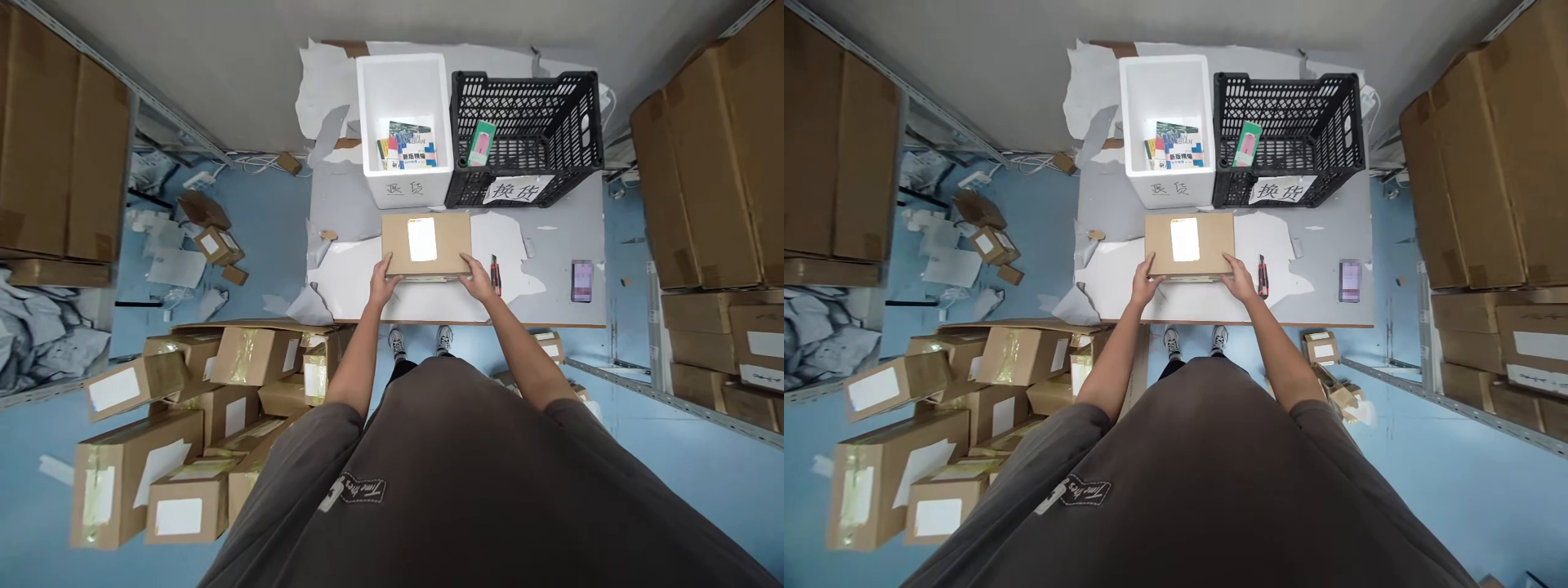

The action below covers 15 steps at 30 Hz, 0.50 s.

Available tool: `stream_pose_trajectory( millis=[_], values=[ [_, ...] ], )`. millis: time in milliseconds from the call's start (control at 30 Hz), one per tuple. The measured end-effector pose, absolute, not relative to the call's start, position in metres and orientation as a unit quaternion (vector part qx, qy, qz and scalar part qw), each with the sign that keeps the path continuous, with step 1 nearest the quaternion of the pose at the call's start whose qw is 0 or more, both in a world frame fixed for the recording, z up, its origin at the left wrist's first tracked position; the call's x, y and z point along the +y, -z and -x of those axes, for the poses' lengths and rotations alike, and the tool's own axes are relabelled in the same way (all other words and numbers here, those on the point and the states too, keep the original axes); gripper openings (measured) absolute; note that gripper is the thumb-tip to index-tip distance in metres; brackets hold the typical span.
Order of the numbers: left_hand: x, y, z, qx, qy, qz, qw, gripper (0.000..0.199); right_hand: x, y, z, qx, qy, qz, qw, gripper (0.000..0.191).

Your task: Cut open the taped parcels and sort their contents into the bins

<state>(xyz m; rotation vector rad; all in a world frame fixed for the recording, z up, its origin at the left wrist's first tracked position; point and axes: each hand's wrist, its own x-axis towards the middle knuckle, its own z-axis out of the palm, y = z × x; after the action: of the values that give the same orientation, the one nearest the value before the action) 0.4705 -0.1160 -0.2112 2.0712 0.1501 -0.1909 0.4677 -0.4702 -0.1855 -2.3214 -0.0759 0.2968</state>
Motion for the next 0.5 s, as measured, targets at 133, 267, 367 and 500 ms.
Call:
stream_pose_trajectory(
  millis=[133, 267, 367, 500],
  values=[
    [-0.103, 0.183, -0.488, 0.078, 0.063, -0.866, 0.491, 0.08, -0.467, 0.16, -0.494, -0.033, -0.07, 0.928, 0.363, 0.069],
    [-0.097, 0.179, -0.507, 0.08, 0.062, -0.849, 0.519, 0.1, -0.465, 0.152, -0.525, -0.034, -0.094, 0.937, 0.335, 0.086],
    [-0.107, 0.196, -0.52, 0.042, 0.079, -0.844, 0.528, 0.092, -0.457, 0.169, -0.539, -0.009, -0.124, 0.935, 0.333, 0.085],
    [-0.115, 0.213, -0.535, 0.045, 0.112, -0.855, 0.504, 0.073, -0.454, 0.188, -0.549, -0.001, -0.131, 0.926, 0.353, 0.073]
  ],
)
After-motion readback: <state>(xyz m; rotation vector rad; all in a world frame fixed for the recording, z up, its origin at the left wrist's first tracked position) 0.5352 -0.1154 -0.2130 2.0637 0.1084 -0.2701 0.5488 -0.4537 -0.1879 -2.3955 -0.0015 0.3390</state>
